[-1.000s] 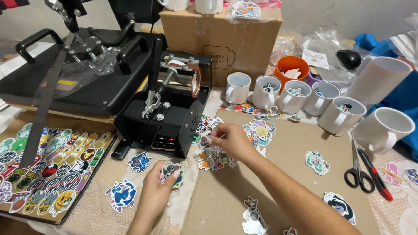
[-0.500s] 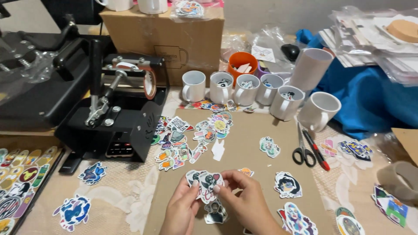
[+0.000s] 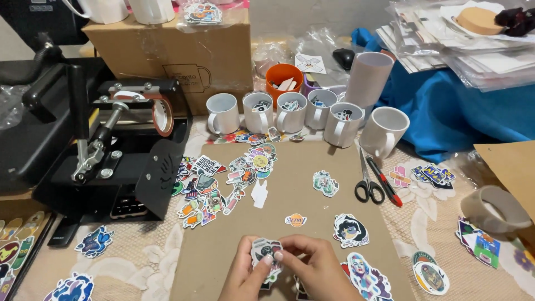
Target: Sorting a large variety of stickers into different groups and placing some into white mugs on a production table.
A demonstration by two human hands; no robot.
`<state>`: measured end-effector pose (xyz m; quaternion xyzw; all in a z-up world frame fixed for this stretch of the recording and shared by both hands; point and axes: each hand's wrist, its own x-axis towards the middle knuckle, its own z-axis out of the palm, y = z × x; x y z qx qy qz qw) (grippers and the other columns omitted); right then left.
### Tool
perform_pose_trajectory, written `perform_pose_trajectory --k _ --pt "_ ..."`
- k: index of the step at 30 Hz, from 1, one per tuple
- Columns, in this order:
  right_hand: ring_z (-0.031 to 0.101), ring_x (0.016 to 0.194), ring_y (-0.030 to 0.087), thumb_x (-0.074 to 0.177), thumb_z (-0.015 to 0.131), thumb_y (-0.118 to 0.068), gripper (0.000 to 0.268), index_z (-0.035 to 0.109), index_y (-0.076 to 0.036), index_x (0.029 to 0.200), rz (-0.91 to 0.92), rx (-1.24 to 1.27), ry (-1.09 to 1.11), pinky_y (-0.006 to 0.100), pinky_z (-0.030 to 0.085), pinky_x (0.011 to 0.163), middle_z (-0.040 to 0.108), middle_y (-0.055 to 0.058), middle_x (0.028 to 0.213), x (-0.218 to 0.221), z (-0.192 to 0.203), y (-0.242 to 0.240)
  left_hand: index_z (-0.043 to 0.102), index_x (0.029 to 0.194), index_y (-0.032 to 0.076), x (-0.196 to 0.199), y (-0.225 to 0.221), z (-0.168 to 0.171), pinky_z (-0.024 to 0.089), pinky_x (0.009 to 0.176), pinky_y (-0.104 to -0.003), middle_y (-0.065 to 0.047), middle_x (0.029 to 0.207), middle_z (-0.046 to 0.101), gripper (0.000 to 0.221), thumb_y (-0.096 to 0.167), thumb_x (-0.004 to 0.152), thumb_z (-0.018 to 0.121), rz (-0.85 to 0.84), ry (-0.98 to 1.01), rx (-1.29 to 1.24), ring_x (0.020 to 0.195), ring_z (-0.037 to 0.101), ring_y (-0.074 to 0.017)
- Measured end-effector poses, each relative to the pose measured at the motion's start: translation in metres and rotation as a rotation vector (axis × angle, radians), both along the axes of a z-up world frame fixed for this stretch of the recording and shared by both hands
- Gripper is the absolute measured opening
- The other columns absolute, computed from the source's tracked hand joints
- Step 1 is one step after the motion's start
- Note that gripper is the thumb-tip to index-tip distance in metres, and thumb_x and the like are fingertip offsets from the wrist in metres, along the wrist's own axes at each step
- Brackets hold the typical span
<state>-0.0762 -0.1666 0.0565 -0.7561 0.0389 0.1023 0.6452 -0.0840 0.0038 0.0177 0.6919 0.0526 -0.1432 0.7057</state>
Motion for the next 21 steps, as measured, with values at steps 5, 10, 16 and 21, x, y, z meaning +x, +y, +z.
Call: perform_pose_trajectory --k 5,10,16,21 --pt "0.065 0.055 0.019 0.087 0.075 -0.005 0.013 0.082 0.005 0.092 -0.012 0.130 0.139 0.030 0.052 0.051 0.077 0.015 0.070 0.021 0.004 -0.032 0.063 0.113 0.000 0.013 -0.004 -0.031 0.056 0.060 -0.027 -0.012 0.091 0.071 0.027 0.003 0.087 0.071 -0.033 -0.095 -0.235 0.070 0.064 -0.0157" --pt "0.067 0.077 0.022 0.094 0.065 -0.009 0.020 0.075 0.001 0.108 -0.191 0.070 0.097 0.030 0.052 0.067 0.078 0.015 0.095 0.068 0.019 -0.073 0.067 0.115 0.004 0.014 0.003 -0.007 0.060 0.073 -0.026 -0.012 0.099 0.079 0.030 0.005 0.084 0.070 -0.017 -0.011 -0.131 0.080 0.067 -0.0131" --pt "0.055 0.084 0.017 0.105 0.051 -0.021 0.012 0.058 -0.012 0.099 -0.427 -0.199 -0.035 0.032 0.040 0.074 0.063 0.006 0.092 0.144 -0.031 -0.156 0.077 0.106 0.005 0.021 0.021 -0.014 0.052 0.072 -0.023 -0.006 0.088 0.076 0.023 0.011 0.083 0.077 -0.006 -0.017 -0.002 0.080 0.065 -0.0115" --pt "0.052 0.086 0.022 0.107 0.047 -0.026 0.021 0.054 -0.010 0.096 -0.354 -0.552 0.026 0.039 0.038 0.076 0.061 0.010 0.094 0.143 -0.029 -0.182 0.079 0.099 -0.002 0.024 0.037 -0.028 0.056 0.068 -0.027 -0.012 0.081 0.076 0.016 0.005 0.084 0.077 0.050 0.040 -0.050 0.074 0.068 -0.0166"
